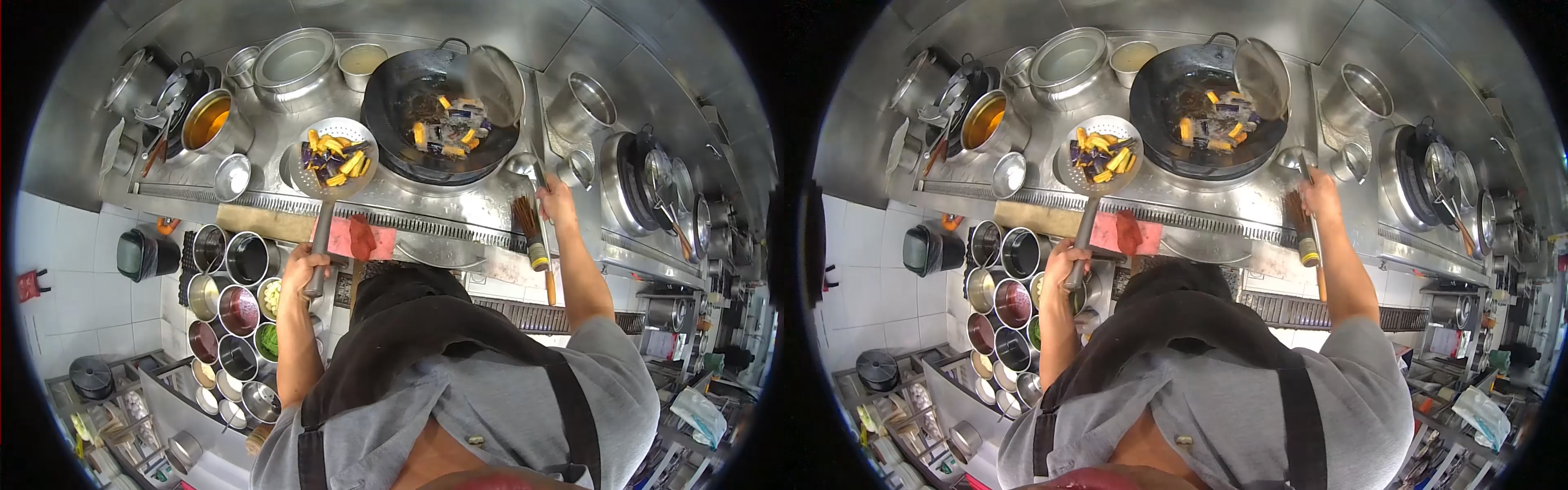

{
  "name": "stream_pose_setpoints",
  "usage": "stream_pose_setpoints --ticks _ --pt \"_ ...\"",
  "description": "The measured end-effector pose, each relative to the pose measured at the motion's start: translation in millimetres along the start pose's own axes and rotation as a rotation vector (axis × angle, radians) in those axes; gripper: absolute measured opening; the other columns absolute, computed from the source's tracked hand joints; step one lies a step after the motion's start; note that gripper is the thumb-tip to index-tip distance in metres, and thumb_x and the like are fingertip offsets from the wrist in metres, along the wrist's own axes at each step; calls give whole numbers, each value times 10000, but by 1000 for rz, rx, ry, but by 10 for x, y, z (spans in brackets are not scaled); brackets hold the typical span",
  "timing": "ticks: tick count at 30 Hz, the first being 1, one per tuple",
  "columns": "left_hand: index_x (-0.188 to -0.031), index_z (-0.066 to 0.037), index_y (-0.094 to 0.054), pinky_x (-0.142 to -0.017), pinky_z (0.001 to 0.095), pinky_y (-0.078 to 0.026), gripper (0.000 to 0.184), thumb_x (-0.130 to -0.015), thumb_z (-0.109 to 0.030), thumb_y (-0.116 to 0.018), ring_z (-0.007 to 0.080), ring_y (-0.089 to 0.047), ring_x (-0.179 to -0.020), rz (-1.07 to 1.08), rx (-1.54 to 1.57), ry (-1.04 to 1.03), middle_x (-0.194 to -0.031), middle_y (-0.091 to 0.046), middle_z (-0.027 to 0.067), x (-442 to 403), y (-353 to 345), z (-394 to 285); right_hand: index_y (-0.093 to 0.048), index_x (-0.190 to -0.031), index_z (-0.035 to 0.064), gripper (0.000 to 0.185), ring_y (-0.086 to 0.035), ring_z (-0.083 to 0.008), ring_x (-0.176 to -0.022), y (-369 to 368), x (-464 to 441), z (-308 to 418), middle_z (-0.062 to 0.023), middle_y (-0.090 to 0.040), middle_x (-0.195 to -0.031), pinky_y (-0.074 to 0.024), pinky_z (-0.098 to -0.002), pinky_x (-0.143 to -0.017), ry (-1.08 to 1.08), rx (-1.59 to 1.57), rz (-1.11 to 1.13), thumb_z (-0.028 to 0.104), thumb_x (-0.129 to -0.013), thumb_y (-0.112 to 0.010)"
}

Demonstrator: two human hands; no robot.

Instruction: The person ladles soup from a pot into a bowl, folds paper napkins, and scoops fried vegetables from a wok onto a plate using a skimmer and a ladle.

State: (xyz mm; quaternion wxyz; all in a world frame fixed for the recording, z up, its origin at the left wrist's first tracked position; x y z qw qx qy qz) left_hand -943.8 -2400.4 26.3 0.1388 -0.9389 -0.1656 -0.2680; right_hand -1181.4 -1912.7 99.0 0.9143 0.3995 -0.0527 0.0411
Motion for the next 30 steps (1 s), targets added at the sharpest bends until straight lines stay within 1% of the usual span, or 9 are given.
stream_pose_setpoints --ticks 1,2,4,8,9,16,26,28,30 --pt "-956 80 -470 -419 275 -431 324 -667 4 -596 181 -528 -447 -3 -18 -10 -649 -553 109 -8 16 -10 -553 -1189 -11 396 -527 -135 -412 -92 37 -86 -80 -603 -687 -396 -277 -345 -96 -97 150 31 -797 -511" --pt "-954 80 -469 -420 276 -434 326 -664 4 -596 182 -530 -447 -8 -35 -20 -649 -553 111 -6 31 -15 -553 -1189 -11 396 -527 -135 -412 -93 85 -135 -80 -603 -687 -396 -277 -345 -97 -99 152 31 -797 -511" --pt "-953 81 -473 -418 277 -435 322 -666 3 -596 182 -533 -448 -18 -47 -19 -651 -554 112 1 17 -24 -549 -1173 -30 398 -524 -137 -408 -233 282 -284 -67 -596 -697 -394 -267 -327 -193 -326 283 18 -779 -519" --pt "-958 87 -482 -410 279 -434 321 -672 -5 -597 184 -539 -450 -49 -66 -4 -652 -557 115 35 -40 -42 -516 -1197 -50 409 -511 -118 -400 -468 588 -98 -59 -603 -738 -373 -237 -307 -296 -620 380 22 -795 -540" --pt "-968 95 -483 -408 279 -432 328 -677 -8 -595 185 -540 -454 -45 -91 4 -653 -561 118 49 -65 -64 -572 -1105 -48 351 -486 -130 -392 -552 620 -42 -67 -581 -684 -367 -247 -322 -294 -662 387 27 -762 -577" --pt "-974 104 -480 -409 280 -425 331 -681 -7 -586 186 -548 -473 -30 -106 21 -662 -571 132 97 -171 -123 -576 -1099 -38 330 -484 -129 -391 -1089 728 278 -74 -605 -724 -347 -244 -314 -268 -901 468 9 -773 -573" --pt "-938 92 -501 -442 269 -418 297 -676 -10 -594 176 -542 -474 -7 -106 39 -633 -561 111 195 -268 -108 -575 -1118 -39 329 -481 -121 -387 -1045 910 651 -70 -607 -743 -348 -246 -314 -186 -953 503 22 -796 -554" --pt "-986 92 -490 -422 272 -428 325 -684 20 -587 167 -548 -479 -7 -82 65 -694 -560 109 178 -221 -9 -577 -1094 -41 294 -471 -112 -367 -1012 983 794 -56 -601 -730 -335 -227 -300 -155 -897 501 29 -811 -539" --pt "-991 92 -488 -420 270 -427 334 -682 19 -592 167 -549 -479 24 -60 70 -696 -558 105 219 -268 -18 -564 -1167 -27 370 -479 -109 -376 -992 1043 940 -45 -598 -726 -355 -232 -317 -66 -705 504 27 -801 -543"
Point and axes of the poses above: each hand's wrist, its own x-axis away from the middle knuckle, its own y-axis out of the back of the hand, z = x × y, the point moved 8 cm from there along -x, towards the middle knuckle
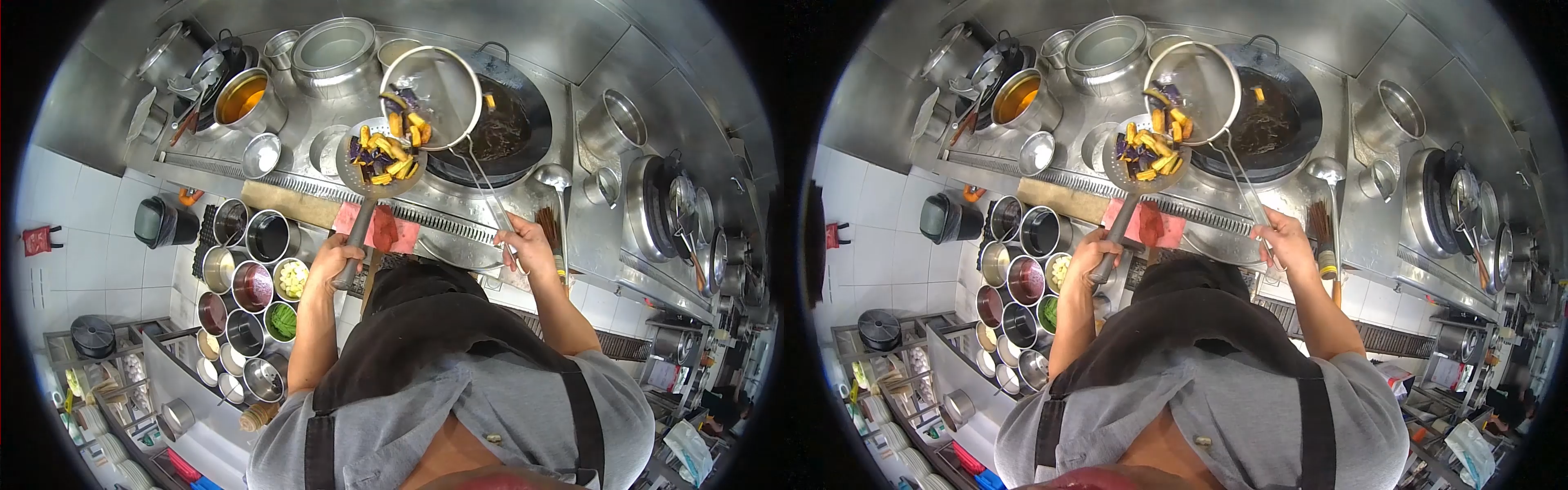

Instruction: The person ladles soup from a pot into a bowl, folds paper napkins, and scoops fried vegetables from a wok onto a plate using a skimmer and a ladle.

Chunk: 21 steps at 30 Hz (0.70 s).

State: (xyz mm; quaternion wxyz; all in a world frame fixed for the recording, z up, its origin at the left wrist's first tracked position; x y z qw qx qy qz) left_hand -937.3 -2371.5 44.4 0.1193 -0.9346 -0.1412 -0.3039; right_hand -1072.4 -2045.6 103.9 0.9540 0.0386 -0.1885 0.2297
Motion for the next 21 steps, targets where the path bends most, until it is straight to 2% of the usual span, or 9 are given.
stream_pose_setpoints --ticks 4,5,6,8,9,12,13,17,21 --pt "-987 91 -491 -420 267 -427 330 -680 22 -593 166 -549 -479 9 3 -9 -700 -562 106 -44 32 29 -558 -1226 22 415 -481 -96 -390 -42 -20 -72 -70 -618 -762 -375 -243 -365 39 410 -53 38 -811 -549" --pt "-983 90 -493 -422 267 -428 324 -681 23 -592 165 -550 -479 -7 8 -9 -701 -563 107 -50 46 28 -560 -1220 17 398 -524 -113 -456 -70 -45 -56 -99 -628 -755 -420 -263 -448 225 642 -67 45 -824 -561" --pt "-979 89 -496 -424 268 -430 318 -682 24 -590 164 -550 -479 -24 13 -9 -701 -565 108 -57 72 25 -560 -1220 17 398 -524 -113 -456 -56 -79 -145 -99 -628 -755 -420 -263 -448 225 641 -63 45 -824 -561" --pt "-982 90 -493 -423 268 -428 321 -683 24 -589 164 -551 -480 -29 12 -16 -693 -565 108 -100 128 48 -555 -1222 18 394 -558 -133 -538 -287 94 263 -114 -622 -712 -452 -282 -534 721 815 -121 44 -829 -571" --pt "-986 90 -490 -422 268 -427 324 -684 23 -588 164 -552 -480 -27 10 -24 -684 -565 107 -112 142 54 -563 -1183 -1 364 -626 -319 -980 -236 30 140 -226 -618 -1057 -486 -336 -810 402 798 -62 62 -825 -565" --pt "-979 92 -490 -430 278 -428 318 -688 11 -589 172 -548 -476 -5 49 7 -658 -561 106 -83 144 13 -566 -1181 -2 360 -639 -315 -896 -111 -37 162 -215 -634 -1032 -487 -328 -779 338 691 -91 60 -826 -569" --pt "-963 89 -492 -448 282 -428 301 -691 3 -588 180 -545 -481 5 40 12 -644 -559 109 -93 160 18 -580 -1181 25 357 -631 -264 -693 -54 -17 236 -176 -668 -938 -487 -319 -657 303 666 -142 61 -825 -578" --pt "-939 86 -490 -470 280 -425 283 -685 8 -586 183 -540 -493 70 84 3 -642 -553 114 -181 203 123 -581 -1202 72 382 -533 -175 -449 587 -91 200 -148 -637 -684 -443 -329 -489 197 564 -413 79 -820 -575" --pt "-948 86 -475 -432 263 -425 322 -671 -23 -596 169 -528 -484 114 125 -30 -713 -567 127 -186 166 91 -595 -1144 9 353 -556 -182 -455 1005 -128 74 -144 -594 -614 -432 -344 -452 111 615 -545 58 -799 -542"
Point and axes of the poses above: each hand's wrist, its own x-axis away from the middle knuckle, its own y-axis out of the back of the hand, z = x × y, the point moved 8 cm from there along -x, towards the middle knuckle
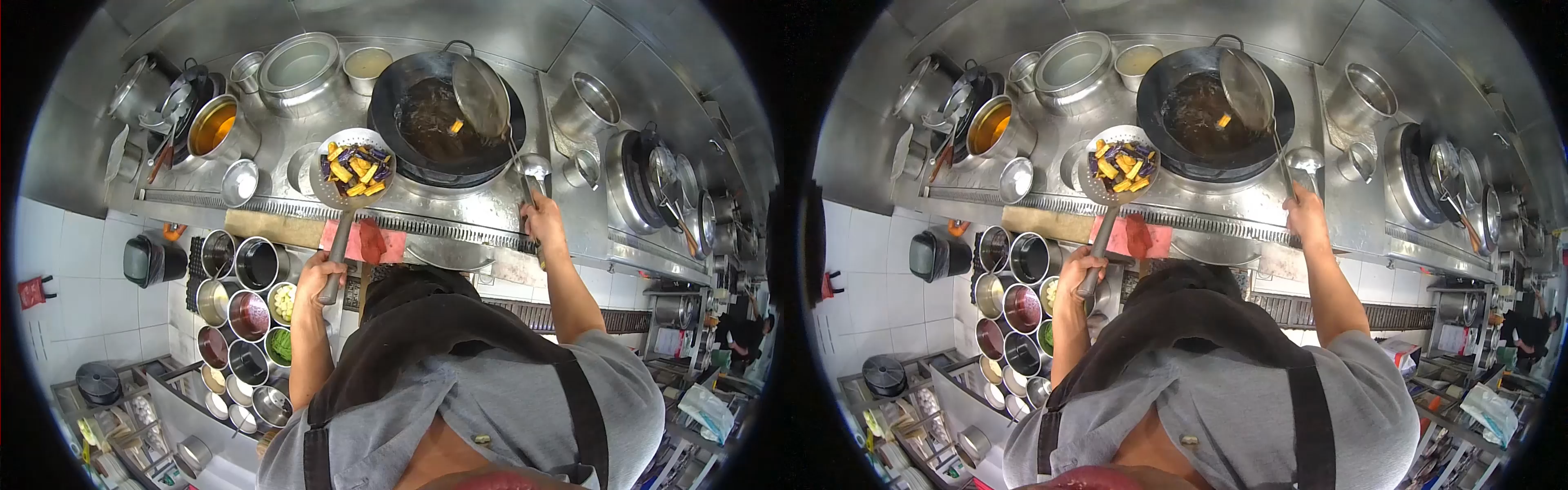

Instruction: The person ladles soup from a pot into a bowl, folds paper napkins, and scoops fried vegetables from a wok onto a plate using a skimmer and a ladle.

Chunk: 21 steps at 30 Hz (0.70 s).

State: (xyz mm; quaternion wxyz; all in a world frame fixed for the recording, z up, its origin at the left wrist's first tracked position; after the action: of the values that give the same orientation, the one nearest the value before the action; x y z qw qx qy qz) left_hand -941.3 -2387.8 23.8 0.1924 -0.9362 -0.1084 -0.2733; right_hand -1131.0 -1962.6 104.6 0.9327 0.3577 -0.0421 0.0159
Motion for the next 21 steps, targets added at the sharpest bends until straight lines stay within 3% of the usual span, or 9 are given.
stream_pose_setpoints --ticks 2,3,5,8,13,16,21 --pt "-948 87 -474 -428 264 -425 320 -671 -20 -594 170 -530 -481 -8 -22 -4 -706 -564 125 -15 12 -24 -602 -1045 -22 286 -525 -156 -420 -173 3 -287 -94 -580 -602 -384 -311 -374 -237 -194 222 45 -772 -548" --pt "-948 87 -473 -424 265 -424 318 -672 -16 -592 171 -532 -479 -24 -42 -4 -699 -562 123 -18 26 -38 -602 -1045 -22 286 -525 -156 -420 -194 3 -333 -94 -580 -602 -384 -311 -374 -236 -193 220 45 -772 -548" --pt "-950 85 -468 -423 270 -427 320 -671 -11 -592 173 -535 -473 -1 -27 16 -692 -563 123 -15 13 -70 -593 -950 -22 199 -487 -118 -392 -290 94 -306 -41 -566 -610 -335 -255 -322 -268 -634 196 51 -768 -559" --pt "-954 81 -465 -427 275 -433 314 -675 -2 -585 176 -535 -467 -85 -76 7 -691 -565 125 0 58 -137 -564 -1007 -50 216 -463 -101 -372 -331 168 -199 -52 -588 -724 -339 -230 -292 -263 -716 222 43 -814 -540" --pt "-951 83 -465 -426 276 -432 301 -682 6 -576 180 -537 -469 -100 -109 -5 -693 -566 130 14 77 -236 -544 -1164 -62 373 -457 -98 -370 -328 391 363 -54 -587 -717 -334 -232 -296 -184 -727 330 28 -801 -552" --pt "-954 88 -469 -436 276 -434 301 -683 11 -576 178 -539 -477 -94 -150 15 -697 -566 131 -8 53 -267 -555 -1216 -1 422 -454 -77 -387 -480 532 733 -44 -594 -721 -335 -227 -333 -112 -572 482 10 -794 -553" --pt "-960 91 -482 -462 273 -443 312 -680 -10 -576 182 -542 -504 -75 -75 -8 -707 -565 137 -100 156 -195 -552 -1238 38 407 -442 -59 -404 -555 315 671 -13 -594 -693 -346 -221 -370 117 -196 309 11 -835 -499"
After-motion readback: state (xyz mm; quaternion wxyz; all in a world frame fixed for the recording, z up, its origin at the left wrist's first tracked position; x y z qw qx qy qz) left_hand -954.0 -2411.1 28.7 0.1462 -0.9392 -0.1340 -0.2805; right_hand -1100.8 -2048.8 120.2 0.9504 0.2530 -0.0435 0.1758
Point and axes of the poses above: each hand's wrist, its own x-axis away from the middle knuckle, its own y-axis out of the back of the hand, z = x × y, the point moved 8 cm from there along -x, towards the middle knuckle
